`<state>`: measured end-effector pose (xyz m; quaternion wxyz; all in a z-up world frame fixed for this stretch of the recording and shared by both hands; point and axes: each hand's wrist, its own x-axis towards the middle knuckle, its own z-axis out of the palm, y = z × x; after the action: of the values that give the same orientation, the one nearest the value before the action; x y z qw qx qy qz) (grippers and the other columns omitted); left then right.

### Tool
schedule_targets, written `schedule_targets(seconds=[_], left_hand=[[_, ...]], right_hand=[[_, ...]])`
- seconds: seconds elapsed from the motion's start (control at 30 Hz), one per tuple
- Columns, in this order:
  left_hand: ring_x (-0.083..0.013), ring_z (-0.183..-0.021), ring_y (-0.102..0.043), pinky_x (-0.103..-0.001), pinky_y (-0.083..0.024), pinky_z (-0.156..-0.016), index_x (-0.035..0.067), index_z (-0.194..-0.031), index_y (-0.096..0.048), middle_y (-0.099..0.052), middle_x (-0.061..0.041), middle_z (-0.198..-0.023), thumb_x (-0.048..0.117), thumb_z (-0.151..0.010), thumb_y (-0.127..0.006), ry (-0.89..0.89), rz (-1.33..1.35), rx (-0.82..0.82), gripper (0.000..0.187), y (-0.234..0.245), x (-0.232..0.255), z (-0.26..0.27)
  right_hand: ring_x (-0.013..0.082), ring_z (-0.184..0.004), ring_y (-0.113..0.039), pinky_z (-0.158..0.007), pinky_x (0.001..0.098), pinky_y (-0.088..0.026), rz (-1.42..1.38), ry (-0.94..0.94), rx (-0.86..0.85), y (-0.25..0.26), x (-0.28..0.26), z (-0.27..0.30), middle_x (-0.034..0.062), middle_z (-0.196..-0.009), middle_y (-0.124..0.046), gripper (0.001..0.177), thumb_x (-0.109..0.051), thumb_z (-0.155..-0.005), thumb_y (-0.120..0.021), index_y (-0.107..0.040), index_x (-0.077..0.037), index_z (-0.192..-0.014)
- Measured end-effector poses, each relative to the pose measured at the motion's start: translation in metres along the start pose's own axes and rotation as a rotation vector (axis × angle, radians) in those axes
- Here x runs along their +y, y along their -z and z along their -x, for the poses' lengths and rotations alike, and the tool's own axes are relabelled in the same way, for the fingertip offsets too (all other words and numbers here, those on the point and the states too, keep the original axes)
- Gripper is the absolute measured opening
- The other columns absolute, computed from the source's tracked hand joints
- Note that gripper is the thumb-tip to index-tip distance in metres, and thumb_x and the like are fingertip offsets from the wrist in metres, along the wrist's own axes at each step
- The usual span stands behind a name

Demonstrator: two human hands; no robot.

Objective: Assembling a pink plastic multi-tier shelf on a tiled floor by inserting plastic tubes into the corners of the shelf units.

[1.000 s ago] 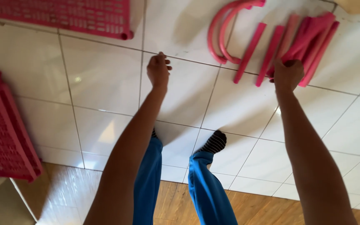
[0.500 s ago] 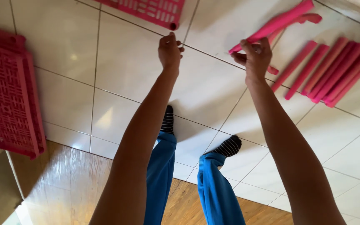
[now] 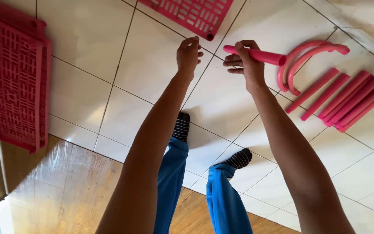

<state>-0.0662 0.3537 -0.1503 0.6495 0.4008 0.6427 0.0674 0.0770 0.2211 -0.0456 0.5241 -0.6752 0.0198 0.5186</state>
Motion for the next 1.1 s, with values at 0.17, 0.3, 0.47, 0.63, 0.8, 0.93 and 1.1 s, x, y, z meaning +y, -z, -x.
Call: schedule_targets(seconds=[0.17, 0.3, 0.47, 0.63, 0.8, 0.93, 1.1], left_hand=[[-0.0143, -0.082, -0.07, -0.032, -0.055, -0.063, 0.01, -0.124, -0.067, -0.07, -0.002, -0.103, 0.032, -0.094, -0.061, 0.024, 0.138, -0.049, 0.038, -0.016, -0.016, -0.023], [-0.0152, -0.096, -0.068, -0.035, -0.055, -0.075, 0.012, -0.125, -0.063, -0.072, 0.0, -0.112, 0.038, -0.093, -0.064, 0.078, 0.224, -0.079, 0.042, -0.026, 0.003, -0.007], [-0.0166, -0.103, -0.069, -0.037, -0.059, -0.081, 0.011, -0.127, -0.063, -0.07, -0.002, -0.116, 0.042, -0.092, -0.066, 0.122, 0.183, -0.092, 0.047, -0.024, 0.0, -0.022], [-0.0172, -0.105, -0.07, -0.038, -0.06, -0.082, 0.011, -0.127, -0.063, -0.071, -0.003, -0.117, 0.044, -0.091, -0.067, 0.105, 0.222, -0.066, 0.049, -0.028, -0.005, -0.032], [-0.0172, -0.095, -0.072, -0.037, -0.056, -0.074, 0.01, -0.121, -0.066, -0.073, -0.003, -0.108, 0.039, -0.091, -0.065, 0.135, 0.201, -0.109, 0.042, -0.04, -0.029, -0.023], [-0.0149, -0.096, -0.073, -0.036, -0.058, -0.074, 0.011, -0.12, -0.066, -0.073, -0.002, -0.105, 0.042, -0.094, -0.065, 0.13, 0.128, -0.111, 0.041, -0.047, -0.043, 0.005], [-0.0149, -0.092, -0.074, -0.035, -0.055, -0.069, 0.011, -0.116, -0.067, -0.074, 0.001, -0.105, 0.044, -0.091, -0.067, 0.138, 0.111, -0.117, 0.041, -0.056, -0.067, 0.021]], right_hand=[[0.0189, -0.076, -0.077, -0.067, 0.0303, -0.06, -0.001, 0.084, 0.0, -0.01, 0.015, -0.011, 0.0078, -0.087, -0.075, 0.026, -0.029, -0.101, -0.058, -0.061, -0.009, -0.118], [0.0182, -0.073, -0.076, -0.066, 0.03, -0.059, -0.008, 0.109, 0.05, -0.012, 0.026, -0.017, 0.0077, -0.085, -0.075, 0.027, -0.026, -0.099, -0.057, -0.061, -0.007, -0.119], [0.0172, -0.074, -0.076, -0.068, 0.0292, -0.06, 0.025, 0.082, 0.028, -0.01, 0.03, -0.013, 0.007, -0.086, -0.075, 0.027, -0.025, -0.099, -0.058, -0.061, -0.008, -0.119], [0.0169, -0.074, -0.076, -0.068, 0.0285, -0.059, 0.029, 0.056, 0.029, -0.002, 0.035, -0.013, 0.0067, -0.086, -0.075, 0.027, -0.026, -0.099, -0.059, -0.061, -0.008, -0.119], [0.0179, -0.076, -0.078, -0.069, 0.0284, -0.06, 0.058, 0.094, 0.043, 0.005, 0.042, -0.004, 0.0085, -0.087, -0.076, 0.026, -0.025, -0.099, -0.06, -0.057, -0.005, -0.117], [0.0183, -0.077, -0.078, -0.069, 0.0278, -0.06, 0.057, 0.132, 0.061, 0.02, 0.053, 0.007, 0.0101, -0.087, -0.076, 0.025, -0.024, -0.101, -0.058, -0.058, -0.004, -0.117], [0.0191, -0.077, -0.077, -0.069, 0.0282, -0.059, 0.062, 0.181, 0.055, 0.038, 0.068, 0.02, 0.0111, -0.087, -0.076, 0.024, -0.023, -0.103, -0.056, -0.058, -0.004, -0.118]])
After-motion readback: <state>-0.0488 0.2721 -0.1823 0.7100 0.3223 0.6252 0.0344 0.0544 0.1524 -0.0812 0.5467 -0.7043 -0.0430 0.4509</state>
